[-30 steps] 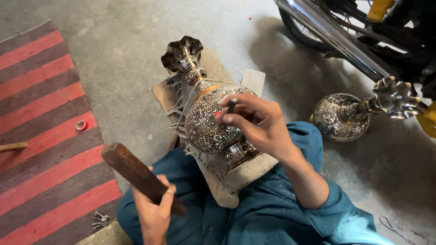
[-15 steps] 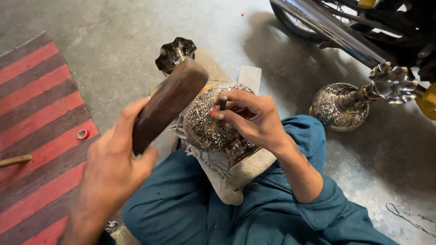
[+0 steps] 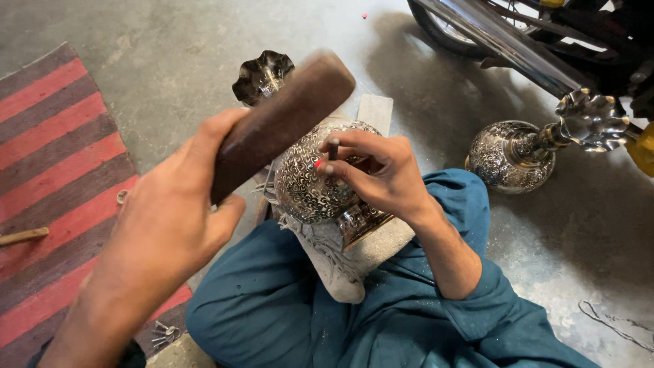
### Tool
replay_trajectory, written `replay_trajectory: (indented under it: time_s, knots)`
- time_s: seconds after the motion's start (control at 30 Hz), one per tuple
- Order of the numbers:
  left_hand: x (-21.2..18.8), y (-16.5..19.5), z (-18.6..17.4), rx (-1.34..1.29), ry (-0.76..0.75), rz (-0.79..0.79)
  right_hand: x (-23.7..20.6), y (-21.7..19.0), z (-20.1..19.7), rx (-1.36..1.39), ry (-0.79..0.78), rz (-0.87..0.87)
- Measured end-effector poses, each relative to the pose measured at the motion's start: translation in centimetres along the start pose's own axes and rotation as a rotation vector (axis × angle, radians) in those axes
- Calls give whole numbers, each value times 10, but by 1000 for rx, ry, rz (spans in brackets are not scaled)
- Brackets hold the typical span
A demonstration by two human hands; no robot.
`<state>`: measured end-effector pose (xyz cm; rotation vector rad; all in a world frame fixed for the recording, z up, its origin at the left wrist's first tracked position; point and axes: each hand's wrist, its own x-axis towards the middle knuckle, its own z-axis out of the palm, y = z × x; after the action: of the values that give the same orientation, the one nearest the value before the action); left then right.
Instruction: The person sits cross-legged on the floor with an ornate brass vase resting on a cloth pad on their lap. They hold a small punch against the vase surface with one hand and strike it with a wooden mallet held in the other hand, repeatedly repositioning the punch to work the decorated surface.
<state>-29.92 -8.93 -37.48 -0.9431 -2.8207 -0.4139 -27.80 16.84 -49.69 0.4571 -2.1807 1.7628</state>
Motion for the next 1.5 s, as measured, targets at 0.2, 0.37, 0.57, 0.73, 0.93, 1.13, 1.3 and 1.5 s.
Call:
replay_trajectory:
  time_s: [0.2, 0.37, 0.57, 0.73, 0.93, 1.13, 1.3, 1.5]
  knots:
    - [-3, -3, 1, 55, 106, 55, 0, -4, 1, -38, -8, -1]
    - [-2, -5, -2, -12, 131, 30, 0, -5, 1, -4, -20, 21]
    - [-2, -10, -1, 140, 146, 57, 2, -7, 1, 12, -31, 31]
    - [-3, -13, 3, 235, 190, 80, 4, -10, -2, -61, -55, 51]
    - [1, -16, 4, 141, 196, 77, 5, -13, -2, -25, -55, 25]
    - [2, -18, 8, 86, 190, 10, 6, -13, -4, -77, -52, 48]
    - [1, -19, 7, -85, 217, 31, 7, -13, -5, -2, -62, 22]
    - [2, -23, 8, 174, 212, 70, 6, -14, -6, -45, -78, 21]
